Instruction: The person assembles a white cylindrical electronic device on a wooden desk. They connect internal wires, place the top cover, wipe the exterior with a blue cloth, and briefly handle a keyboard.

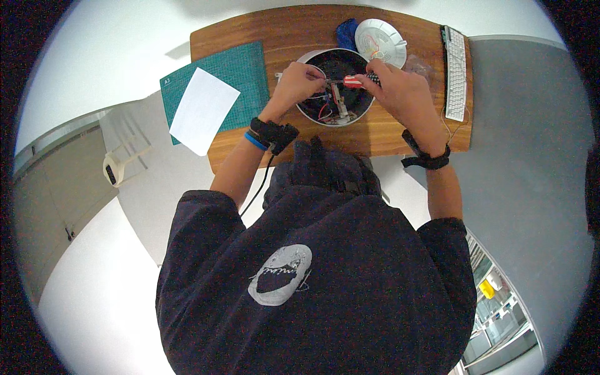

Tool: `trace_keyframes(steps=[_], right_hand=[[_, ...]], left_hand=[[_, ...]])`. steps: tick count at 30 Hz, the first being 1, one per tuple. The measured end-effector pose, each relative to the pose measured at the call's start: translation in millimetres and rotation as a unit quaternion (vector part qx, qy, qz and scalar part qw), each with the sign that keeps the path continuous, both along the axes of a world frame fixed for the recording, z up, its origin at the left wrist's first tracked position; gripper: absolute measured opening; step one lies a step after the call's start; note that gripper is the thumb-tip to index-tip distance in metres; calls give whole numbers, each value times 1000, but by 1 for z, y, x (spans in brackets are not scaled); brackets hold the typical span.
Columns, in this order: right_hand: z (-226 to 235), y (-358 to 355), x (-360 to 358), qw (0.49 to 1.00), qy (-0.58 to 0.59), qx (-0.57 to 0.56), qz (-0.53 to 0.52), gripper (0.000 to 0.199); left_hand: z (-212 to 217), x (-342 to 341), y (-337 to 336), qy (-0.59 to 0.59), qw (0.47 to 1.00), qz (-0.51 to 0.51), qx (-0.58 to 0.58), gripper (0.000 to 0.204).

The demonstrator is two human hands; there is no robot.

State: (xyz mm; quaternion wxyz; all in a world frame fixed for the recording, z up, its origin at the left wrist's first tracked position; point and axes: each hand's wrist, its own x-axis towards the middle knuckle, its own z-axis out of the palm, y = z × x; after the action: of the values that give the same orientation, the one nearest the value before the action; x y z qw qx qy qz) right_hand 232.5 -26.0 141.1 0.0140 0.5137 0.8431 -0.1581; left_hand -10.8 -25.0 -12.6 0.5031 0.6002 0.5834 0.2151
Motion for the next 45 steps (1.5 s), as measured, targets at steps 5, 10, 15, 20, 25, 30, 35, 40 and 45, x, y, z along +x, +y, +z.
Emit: trace_keyframes(steps=[5, 10, 15, 20, 25, 30, 35, 40, 45], right_hand=[[-8, 0, 11, 981, 159, 87, 64, 39], [-8, 4, 6, 996, 65, 37, 46, 40], [-1, -1, 3, 993, 91, 60, 47, 41], [5, 0, 0, 998, 30, 21, 42, 44], [2, -1, 2, 997, 64, 27, 31, 42], [-3, 0, 6, 993, 97, 29, 63, 42], [4, 1, -3, 1000, -21, -13, 10, 42], [-2, 1, 9, 983, 141, 46, 105, 41], [2, 0, 6, 995, 31, 48, 80, 38]], left_hand=[[-1, -1, 1, 5, 1000, -6, -20, 24], [0, -1, 2, 6, 1000, -4, 5, 23], [-4, -3, 1, 14, 1000, -3, 1, 23], [-9, -2, 0, 5, 1000, -2, -22, 26], [5, -1, -1, 40, 999, -8, 12, 31], [0, -2, -1, 24, 1000, 0, 15, 32], [5, 0, 0, 41, 999, -14, 1, 34], [3, -4, -2, 8, 1000, -14, 12, 36], [2, -5, -1, 13, 1000, -10, 12, 35]])
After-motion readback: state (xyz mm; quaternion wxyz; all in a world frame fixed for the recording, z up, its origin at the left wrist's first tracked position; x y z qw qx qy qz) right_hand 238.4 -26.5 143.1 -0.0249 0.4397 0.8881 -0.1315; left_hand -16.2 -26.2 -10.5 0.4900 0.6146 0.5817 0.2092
